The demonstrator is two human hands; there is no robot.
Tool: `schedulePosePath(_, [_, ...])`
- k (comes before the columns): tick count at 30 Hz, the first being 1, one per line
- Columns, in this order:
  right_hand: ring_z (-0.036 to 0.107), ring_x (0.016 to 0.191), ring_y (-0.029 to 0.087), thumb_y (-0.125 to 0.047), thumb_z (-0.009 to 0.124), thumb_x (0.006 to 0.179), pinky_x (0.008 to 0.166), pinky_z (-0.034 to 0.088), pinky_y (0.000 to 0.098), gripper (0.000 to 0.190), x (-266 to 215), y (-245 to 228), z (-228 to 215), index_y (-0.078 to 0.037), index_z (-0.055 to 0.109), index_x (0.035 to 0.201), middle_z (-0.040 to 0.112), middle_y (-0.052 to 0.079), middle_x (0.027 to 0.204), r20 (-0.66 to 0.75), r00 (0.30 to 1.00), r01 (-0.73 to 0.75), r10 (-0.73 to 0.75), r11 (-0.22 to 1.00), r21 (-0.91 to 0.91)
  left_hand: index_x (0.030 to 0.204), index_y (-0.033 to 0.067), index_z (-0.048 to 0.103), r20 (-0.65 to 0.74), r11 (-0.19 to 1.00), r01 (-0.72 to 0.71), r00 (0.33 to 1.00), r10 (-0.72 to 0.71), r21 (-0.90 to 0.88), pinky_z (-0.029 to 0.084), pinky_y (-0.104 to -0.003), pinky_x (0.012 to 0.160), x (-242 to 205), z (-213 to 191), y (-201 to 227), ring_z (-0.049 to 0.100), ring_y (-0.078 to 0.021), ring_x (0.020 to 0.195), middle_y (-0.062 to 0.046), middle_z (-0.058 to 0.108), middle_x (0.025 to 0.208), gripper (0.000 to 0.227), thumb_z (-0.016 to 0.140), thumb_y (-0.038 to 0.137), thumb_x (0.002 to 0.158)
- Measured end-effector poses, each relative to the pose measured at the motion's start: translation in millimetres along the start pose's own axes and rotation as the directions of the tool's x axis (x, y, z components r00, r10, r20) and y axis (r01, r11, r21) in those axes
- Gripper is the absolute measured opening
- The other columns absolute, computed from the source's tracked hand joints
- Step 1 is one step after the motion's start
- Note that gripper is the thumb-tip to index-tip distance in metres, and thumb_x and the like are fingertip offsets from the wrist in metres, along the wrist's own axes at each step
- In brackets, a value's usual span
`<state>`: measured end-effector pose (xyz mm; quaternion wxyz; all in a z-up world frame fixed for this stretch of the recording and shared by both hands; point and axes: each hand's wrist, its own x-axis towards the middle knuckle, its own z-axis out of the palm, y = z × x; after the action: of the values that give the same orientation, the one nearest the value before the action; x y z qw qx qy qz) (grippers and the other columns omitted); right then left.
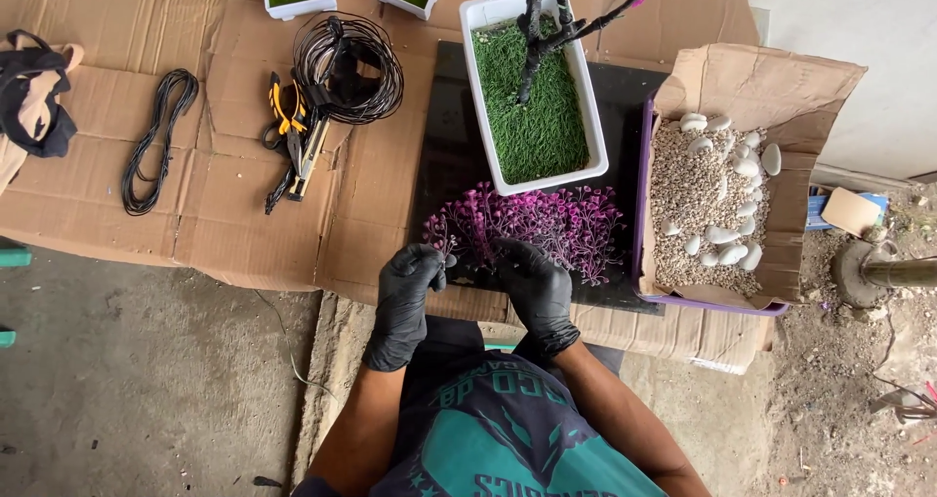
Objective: The person assembles a decorative artificial tree by attaching purple leafy branches to a black wire frame. They pick up individual branches from a pile on the table and insert them into the branches of the tree, which is planted in a white rectangular pot filled with green artificial moss. The person adjusts the placement of the leaves to create a full appearance.
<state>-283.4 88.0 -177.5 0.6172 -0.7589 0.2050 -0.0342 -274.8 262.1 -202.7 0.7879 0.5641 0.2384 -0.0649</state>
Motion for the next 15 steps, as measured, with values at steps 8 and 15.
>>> schedulePosePath(8, [0.072,0.071,0.021,-0.032,0.089,0.075,0.064,0.056,0.0408,0.030,-7,19,-11,-0.033,0.081,0.105,0.075,-0.002,0.074,0.089,0.986,0.164,-0.140,0.904,-0.395,0.084,0.0052,0.071,-0.122,0.975,-0.126,0.981,0.150,0.185,0.046,-0.026,0.061,-14,13,30,0.054,-0.0089,0.058,-0.011,0.067,0.066,0.014,0.083,0.001,0.078])
schedulePosePath(15, [0.073,0.079,0.015,-0.002,0.083,0.083,0.078,0.060,0.0319,0.009,-15,-34,-5,-0.003,0.082,0.092,0.080,0.013,0.083,0.248,0.968,-0.100,0.038,0.965,0.242,0.081,0.0175,0.071,-0.077,0.867,-0.226,0.954,0.288,0.444,0.053,-0.024,0.063,-23,30,20,0.063,-0.0075,0.062,-0.001,0.071,0.066,0.021,0.091,0.013,0.077])
